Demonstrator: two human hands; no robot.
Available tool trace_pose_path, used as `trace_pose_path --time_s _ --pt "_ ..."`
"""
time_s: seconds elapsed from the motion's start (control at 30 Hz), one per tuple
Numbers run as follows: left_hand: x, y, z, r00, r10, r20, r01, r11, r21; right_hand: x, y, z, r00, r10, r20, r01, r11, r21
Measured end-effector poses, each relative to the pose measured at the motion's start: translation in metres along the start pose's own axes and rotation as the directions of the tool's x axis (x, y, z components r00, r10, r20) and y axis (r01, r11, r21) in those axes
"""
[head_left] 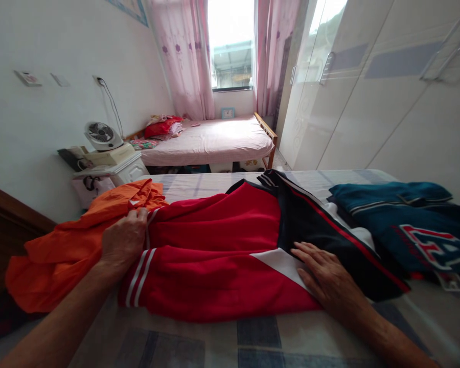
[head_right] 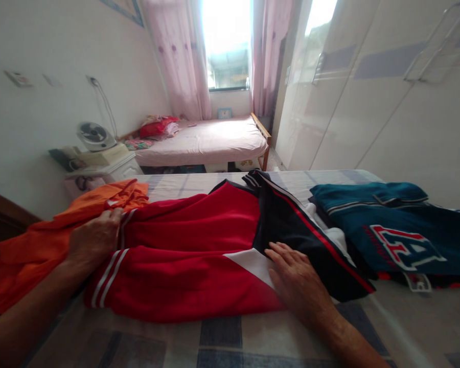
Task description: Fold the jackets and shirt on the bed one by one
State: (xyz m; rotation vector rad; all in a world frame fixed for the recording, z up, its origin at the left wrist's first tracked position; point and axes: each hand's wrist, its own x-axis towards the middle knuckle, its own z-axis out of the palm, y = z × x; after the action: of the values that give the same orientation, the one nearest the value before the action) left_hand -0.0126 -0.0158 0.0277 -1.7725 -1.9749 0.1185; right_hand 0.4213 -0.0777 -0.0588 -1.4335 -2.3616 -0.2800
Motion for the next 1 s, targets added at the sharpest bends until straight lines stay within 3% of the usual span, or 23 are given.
trace_pose_path --time_s 0.1,0.17,0.2,0.27,0.33,0.37,0.47,0.6,0.7,0.87,1.0 --pt "0.004 0.007 -0.006 0.997 0.045 -0.061 -0.044 0.999 0.014 0.000 -0.001 -0.001 1.000 0.004 0.000 -0.004 1.000 0.013" --pt "0.007 0.018 -0.008 0.983 0.135 -0.122 -0.142 0.989 -0.050 0.001 -0.002 -0.002 1.000 0.015 0.001 -0.015 1.000 0.023" --pt "0.009 0.025 -0.007 0.963 0.226 -0.146 -0.243 0.963 -0.112 0.001 -0.002 -0.002 1.000 0.020 0.002 -0.020 0.999 0.029" --pt "0.016 0.039 -0.001 0.869 0.467 -0.166 -0.495 0.829 -0.260 0.001 -0.003 -0.002 1.000 0.028 0.004 -0.028 0.999 0.041" --pt "0.026 0.049 0.011 0.800 0.592 -0.100 -0.579 0.717 -0.387 0.001 -0.003 -0.001 0.999 0.037 0.008 -0.037 0.998 0.050" --pt "0.032 0.053 0.017 0.803 0.595 -0.042 -0.552 0.714 -0.430 0.000 -0.002 0.000 0.999 0.042 0.009 -0.042 0.998 0.053" --pt "0.050 0.059 0.028 0.870 0.486 0.081 -0.395 0.786 -0.475 -0.001 -0.002 0.000 0.999 0.045 -0.003 -0.044 0.997 0.058" --pt "0.068 0.080 0.008 0.903 0.430 -0.007 -0.377 0.784 -0.493 -0.003 -0.010 -0.007 0.985 -0.028 -0.172 0.044 0.995 0.085" --pt "0.079 0.115 -0.017 0.871 0.479 -0.112 -0.455 0.696 -0.556 -0.002 -0.024 -0.012 0.976 -0.102 -0.192 0.142 0.968 0.207" --pt "0.105 0.198 -0.044 0.777 0.572 -0.262 -0.594 0.529 -0.606 0.003 -0.034 -0.014 0.998 -0.006 0.063 -0.015 0.944 0.330" --pt "0.132 0.263 -0.057 0.739 0.576 -0.351 -0.656 0.494 -0.571 0.003 -0.029 -0.010 0.994 0.027 0.103 -0.067 0.913 0.403"
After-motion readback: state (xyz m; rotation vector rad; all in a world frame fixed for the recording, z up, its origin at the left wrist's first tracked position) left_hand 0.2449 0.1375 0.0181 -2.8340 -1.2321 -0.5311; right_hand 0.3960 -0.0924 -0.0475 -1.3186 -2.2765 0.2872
